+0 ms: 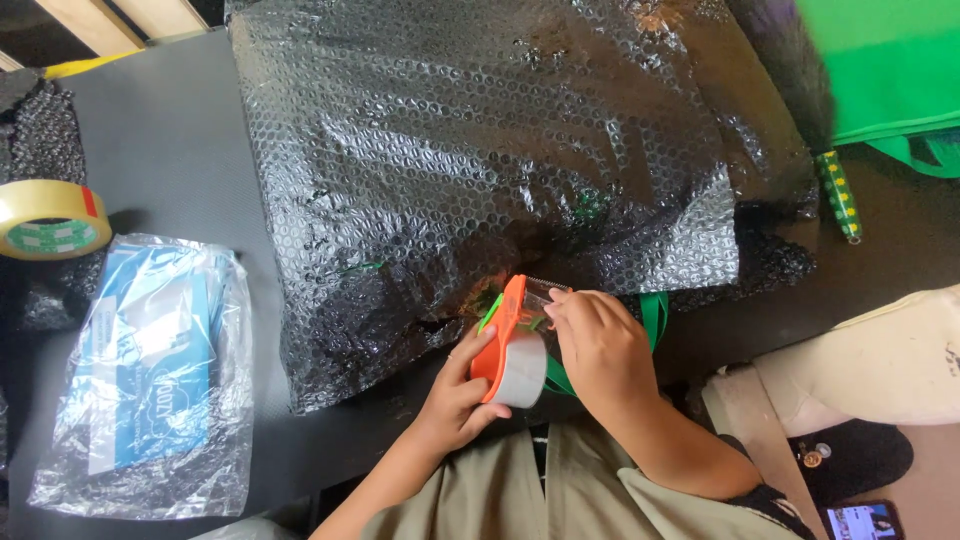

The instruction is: A person is preparing a green tote bag for shipping by dusting it, wrapping it in black bubble wrap, and securing the wrap with clear tape.

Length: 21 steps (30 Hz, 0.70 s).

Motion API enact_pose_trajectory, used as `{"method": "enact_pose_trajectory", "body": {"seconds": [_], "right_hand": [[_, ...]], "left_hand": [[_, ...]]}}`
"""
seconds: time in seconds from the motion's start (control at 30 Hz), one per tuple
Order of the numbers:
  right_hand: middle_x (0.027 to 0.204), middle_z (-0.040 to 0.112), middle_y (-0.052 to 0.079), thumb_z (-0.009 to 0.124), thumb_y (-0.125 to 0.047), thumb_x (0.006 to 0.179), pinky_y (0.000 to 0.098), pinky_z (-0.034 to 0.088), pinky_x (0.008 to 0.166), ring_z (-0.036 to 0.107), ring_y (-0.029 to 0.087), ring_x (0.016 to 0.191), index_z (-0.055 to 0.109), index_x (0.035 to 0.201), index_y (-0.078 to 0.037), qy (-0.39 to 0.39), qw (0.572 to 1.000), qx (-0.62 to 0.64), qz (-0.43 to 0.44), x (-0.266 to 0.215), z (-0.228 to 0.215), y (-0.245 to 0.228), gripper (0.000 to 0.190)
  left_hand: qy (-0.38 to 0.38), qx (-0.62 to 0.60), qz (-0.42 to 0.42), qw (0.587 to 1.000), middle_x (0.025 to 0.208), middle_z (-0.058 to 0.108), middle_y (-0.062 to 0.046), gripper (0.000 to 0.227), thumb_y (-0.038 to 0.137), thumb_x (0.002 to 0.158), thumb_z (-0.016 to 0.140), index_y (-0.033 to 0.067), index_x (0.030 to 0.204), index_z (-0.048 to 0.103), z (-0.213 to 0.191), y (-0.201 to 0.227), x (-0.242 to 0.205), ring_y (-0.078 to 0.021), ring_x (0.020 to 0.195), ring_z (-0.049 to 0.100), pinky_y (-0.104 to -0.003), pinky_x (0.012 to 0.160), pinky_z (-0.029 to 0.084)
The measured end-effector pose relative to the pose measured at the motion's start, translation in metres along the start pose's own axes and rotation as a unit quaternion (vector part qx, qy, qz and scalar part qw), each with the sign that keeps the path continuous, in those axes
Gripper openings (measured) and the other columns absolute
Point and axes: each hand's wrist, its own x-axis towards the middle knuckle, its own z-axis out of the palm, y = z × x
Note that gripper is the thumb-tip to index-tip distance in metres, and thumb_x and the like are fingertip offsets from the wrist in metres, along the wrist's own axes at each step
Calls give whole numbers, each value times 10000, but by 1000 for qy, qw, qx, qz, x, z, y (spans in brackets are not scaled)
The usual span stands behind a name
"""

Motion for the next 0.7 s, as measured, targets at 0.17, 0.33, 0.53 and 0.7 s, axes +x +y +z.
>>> {"method": "enact_pose_trajectory", "body": {"seconds": [0.17,0.33,0.53,0.7], "right_hand": [[1039,763,97,648,-73,1009,354,582,849,711,254,955,651,981,-24,-20,1000,-10,9,-5,-1,2,57],[1062,761,76,613,-91,1028,357,587,822,719,251,994,580,913,-56,-42,998,-28,33,-11,2,6,125],[1106,759,139,611,-82,1012,378,599,786,722,276,1030,523,890,-48,-69,996,8,60,-16,0,8,154],[1158,748,191,613,-124,1000,388,590,855,735,278,1113,503,932,-50,-63,991,99,67,-4,-18,-1,150]], "left_hand": [[2,3,8,1000,1592,355,-268,489,414,1036,601,52,752,434,2,-2,-2,-560,1506,330,-660,1246,309],[-2,9,3,1000,1599,373,-226,524,465,1044,565,58,746,421,2,-2,0,-585,1482,378,-639,1205,382],[-2,22,14,1000,1580,400,-226,538,486,1054,535,59,753,406,2,4,4,-604,1463,396,-625,1161,420],[-4,15,-22,1000,1577,379,-276,573,535,1067,466,32,796,489,-1,14,10,-526,1480,386,-592,1180,379]]}}
